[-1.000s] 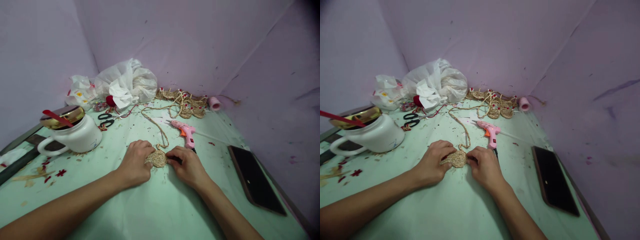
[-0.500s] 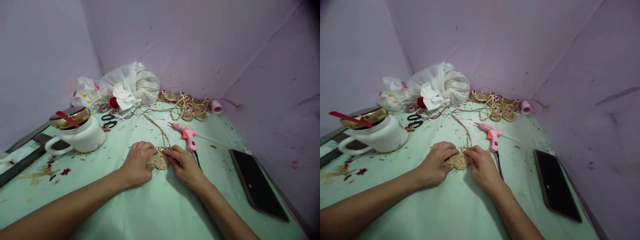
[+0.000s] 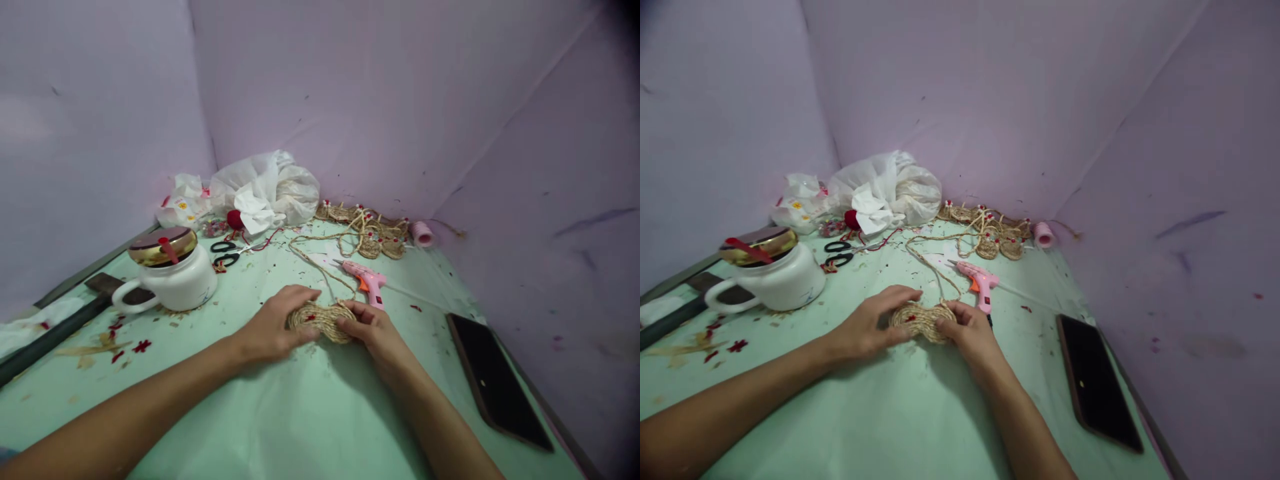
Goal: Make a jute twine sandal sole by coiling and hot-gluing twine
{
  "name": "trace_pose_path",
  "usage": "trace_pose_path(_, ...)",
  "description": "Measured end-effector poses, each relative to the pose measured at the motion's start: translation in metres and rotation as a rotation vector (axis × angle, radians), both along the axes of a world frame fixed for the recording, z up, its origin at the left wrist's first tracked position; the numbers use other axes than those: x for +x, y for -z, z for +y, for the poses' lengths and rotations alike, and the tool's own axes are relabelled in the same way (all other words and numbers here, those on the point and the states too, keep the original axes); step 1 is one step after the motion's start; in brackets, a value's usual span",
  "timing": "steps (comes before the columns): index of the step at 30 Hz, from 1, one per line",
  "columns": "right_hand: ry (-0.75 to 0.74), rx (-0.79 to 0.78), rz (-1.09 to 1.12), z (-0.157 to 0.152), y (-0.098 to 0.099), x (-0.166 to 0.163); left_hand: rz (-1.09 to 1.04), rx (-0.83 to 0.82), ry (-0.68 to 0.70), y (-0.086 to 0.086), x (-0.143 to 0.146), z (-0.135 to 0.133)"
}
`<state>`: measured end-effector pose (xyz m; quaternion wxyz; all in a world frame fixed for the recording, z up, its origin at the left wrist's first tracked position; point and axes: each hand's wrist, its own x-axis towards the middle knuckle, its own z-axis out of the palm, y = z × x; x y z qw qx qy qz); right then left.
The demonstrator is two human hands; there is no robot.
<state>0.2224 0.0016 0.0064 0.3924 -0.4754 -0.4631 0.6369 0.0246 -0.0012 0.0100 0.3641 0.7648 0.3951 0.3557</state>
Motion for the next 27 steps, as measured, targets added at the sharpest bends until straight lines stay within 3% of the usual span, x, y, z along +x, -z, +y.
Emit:
trace_pose_path(4,-0.007,0.021,0.077,-0.001,-0.011,0.013,-0.35,-0.437,-0.21,-0.006,-0.004,0.003)
trace_pose_path(7,-0.013,0.042,0.12,-0.006,-0.018,0.016,-0.466,-0.677,-0.115,-0.01,0.0,-0.002)
trace_pose_path(9,-0.024,0.046,0.144,-0.009,-0.02,0.014,-0.462,-0.745,-0.018,-0.011,0.004,-0.008)
trace_pose_path(12,-0.025,0.047,0.2,-0.011,-0.02,0.01,-0.434,-0.78,0.047,-0.013,0.011,-0.017)
trace_pose_path(19,0.087,-0.007,0.313,-0.002,-0.006,0.006,-0.601,-0.678,-0.185,-0.005,0.023,-0.022)
trace_pose_path(27,0.139,0.086,0.294,-0.008,0.001,-0.007,-0.558,-0.663,-0.081,0.005,0.031,-0.023)
